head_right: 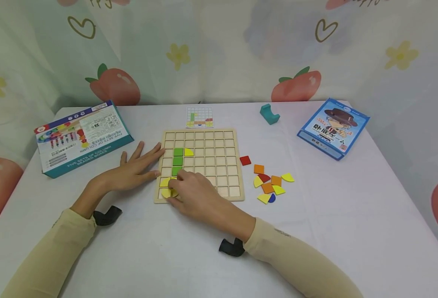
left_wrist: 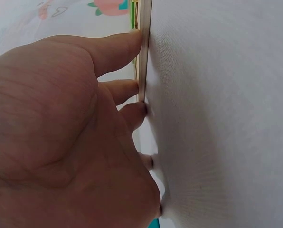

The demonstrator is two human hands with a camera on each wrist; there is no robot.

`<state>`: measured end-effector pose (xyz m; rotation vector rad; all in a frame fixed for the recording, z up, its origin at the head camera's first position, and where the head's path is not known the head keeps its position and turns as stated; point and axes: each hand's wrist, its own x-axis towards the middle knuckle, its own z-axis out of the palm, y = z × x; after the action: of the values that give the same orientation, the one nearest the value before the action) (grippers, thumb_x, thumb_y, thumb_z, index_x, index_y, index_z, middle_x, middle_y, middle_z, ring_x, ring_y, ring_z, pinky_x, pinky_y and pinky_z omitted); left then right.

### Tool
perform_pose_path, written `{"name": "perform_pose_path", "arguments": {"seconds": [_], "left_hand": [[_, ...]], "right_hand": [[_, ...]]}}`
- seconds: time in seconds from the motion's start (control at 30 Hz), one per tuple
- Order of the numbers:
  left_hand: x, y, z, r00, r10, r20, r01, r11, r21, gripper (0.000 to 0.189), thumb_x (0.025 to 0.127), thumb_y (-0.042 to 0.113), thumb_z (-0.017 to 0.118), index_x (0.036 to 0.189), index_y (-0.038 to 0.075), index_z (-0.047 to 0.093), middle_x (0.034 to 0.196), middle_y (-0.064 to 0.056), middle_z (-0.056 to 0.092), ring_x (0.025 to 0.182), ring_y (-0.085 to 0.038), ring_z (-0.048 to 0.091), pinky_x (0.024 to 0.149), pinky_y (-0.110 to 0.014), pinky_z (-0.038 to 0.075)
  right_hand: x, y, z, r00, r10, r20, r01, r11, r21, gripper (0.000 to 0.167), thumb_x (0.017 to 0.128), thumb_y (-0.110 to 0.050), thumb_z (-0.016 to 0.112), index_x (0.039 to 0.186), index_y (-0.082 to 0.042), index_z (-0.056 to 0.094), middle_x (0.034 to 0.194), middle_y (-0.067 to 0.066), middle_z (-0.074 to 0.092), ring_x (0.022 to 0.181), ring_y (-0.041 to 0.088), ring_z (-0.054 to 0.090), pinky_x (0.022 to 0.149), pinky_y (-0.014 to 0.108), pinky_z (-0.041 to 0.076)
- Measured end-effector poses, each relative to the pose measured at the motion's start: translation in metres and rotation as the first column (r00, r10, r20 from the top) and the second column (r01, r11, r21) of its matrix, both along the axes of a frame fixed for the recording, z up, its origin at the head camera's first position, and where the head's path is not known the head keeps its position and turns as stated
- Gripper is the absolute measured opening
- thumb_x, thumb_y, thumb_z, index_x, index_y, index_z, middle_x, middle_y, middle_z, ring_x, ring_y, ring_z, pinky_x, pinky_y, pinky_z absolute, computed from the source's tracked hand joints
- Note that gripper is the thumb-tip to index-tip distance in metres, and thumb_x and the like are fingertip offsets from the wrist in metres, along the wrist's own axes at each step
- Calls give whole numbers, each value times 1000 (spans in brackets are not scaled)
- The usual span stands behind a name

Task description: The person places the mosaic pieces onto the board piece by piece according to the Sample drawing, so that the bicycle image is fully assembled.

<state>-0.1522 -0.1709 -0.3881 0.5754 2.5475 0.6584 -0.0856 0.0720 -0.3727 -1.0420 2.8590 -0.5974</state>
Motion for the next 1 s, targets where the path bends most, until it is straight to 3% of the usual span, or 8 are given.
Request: {"name": "perform_pose_path", "arguments": {"seconds": [0.47,1.0], "left_hand": [[0,0,-1,1000,-1,3,1,1000,9,75,110,44,51,172,25,13,182,-3,-1,163,-43,-27,118,-81,-22],[1,0,0,1000,-4,-5,4,1000,9,75,110,43,51,172,24,14,182,-4,0,163,-44,-26,117,-82,-22]], "right_hand": [[-1,-8,-6,998,6,-56,-5,1000,17,21,94,-30,82,107,-13,79,94,0,64,75,11,55,70,25,49],[-1,-9,-7,999,0,-45,1,1000,11,23,95,-29,81,111,-12,79,95,0,64,74,10,54,68,24,48]]}}
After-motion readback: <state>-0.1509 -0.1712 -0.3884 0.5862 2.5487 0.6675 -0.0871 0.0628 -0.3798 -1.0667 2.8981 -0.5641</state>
